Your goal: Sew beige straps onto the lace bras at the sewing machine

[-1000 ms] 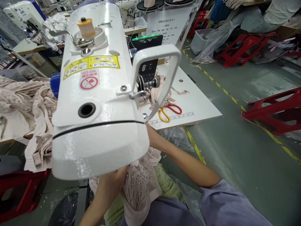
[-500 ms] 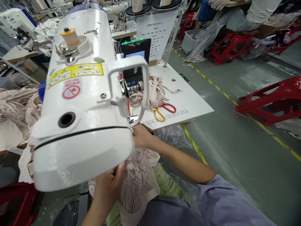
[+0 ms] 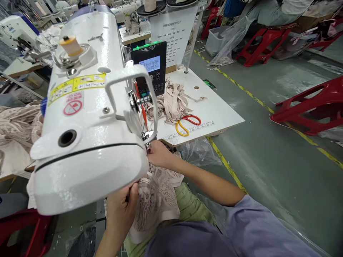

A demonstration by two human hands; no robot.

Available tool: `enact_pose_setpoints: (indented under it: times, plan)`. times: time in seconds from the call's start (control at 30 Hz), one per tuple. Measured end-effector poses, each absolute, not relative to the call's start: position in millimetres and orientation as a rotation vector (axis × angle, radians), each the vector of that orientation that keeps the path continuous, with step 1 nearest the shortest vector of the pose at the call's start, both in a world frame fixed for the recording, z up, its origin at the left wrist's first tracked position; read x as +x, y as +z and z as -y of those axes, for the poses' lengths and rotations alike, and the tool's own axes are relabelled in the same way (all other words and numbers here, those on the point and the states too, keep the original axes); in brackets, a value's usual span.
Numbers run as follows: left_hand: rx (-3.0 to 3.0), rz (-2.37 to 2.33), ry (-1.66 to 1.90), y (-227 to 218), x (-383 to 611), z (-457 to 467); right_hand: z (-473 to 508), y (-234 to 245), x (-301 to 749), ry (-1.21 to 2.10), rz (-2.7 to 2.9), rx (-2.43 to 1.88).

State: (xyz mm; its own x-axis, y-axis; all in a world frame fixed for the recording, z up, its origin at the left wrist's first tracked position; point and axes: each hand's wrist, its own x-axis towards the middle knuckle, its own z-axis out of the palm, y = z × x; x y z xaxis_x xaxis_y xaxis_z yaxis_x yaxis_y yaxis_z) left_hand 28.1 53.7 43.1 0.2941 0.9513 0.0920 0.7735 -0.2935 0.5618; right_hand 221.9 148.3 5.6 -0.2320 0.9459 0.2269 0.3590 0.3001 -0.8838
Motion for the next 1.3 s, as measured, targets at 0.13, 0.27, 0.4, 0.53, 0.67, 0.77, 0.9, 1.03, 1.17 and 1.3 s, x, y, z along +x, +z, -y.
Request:
enact_pose_setpoints:
  times: [0.13, 0.27, 0.4, 0.53, 0.67, 0.77, 0.9, 1.03, 1.17, 1.3]
  plan:
    - [2.146, -1.517, 0.607, 43, 32, -55, -148, 5, 224, 0.933, 1.753, -1.187]
    - [2.128, -1.514, 0.603, 42, 35, -56, -147, 3, 225, 0.930, 1.761, -1.187]
    - [2.143, -1.576, 0.601, 37, 34, -54, -147, 2, 225, 0.903, 1.764, -1.162]
    - [2.036, -1.752, 0.635, 29, 28, -48, -146, 2, 226, 0.884, 1.746, -1.144]
    - [2.091, -1.804, 0.746, 18, 23, -44, -144, 2, 228, 0.862, 1.749, -1.115]
    - [2.502, -1.680, 0.912, 10, 31, -39, -142, 1, 229, 0.852, 1.752, -1.115]
    - [2.747, -1.539, 0.852, 6, 57, -28, -140, 0, 228, 0.835, 1.757, -1.165]
    - [2.738, -1.656, 0.759, 8, 73, -22, -139, 2, 226, 0.811, 1.763, -1.207]
    - [2.753, -1.668, 0.743, 8, 72, -23, -140, 5, 225, 0.844, 1.736, -1.273]
    - [2.751, -1.662, 0.720, 8, 69, -25, -145, 4, 225, 0.863, 1.725, -1.254]
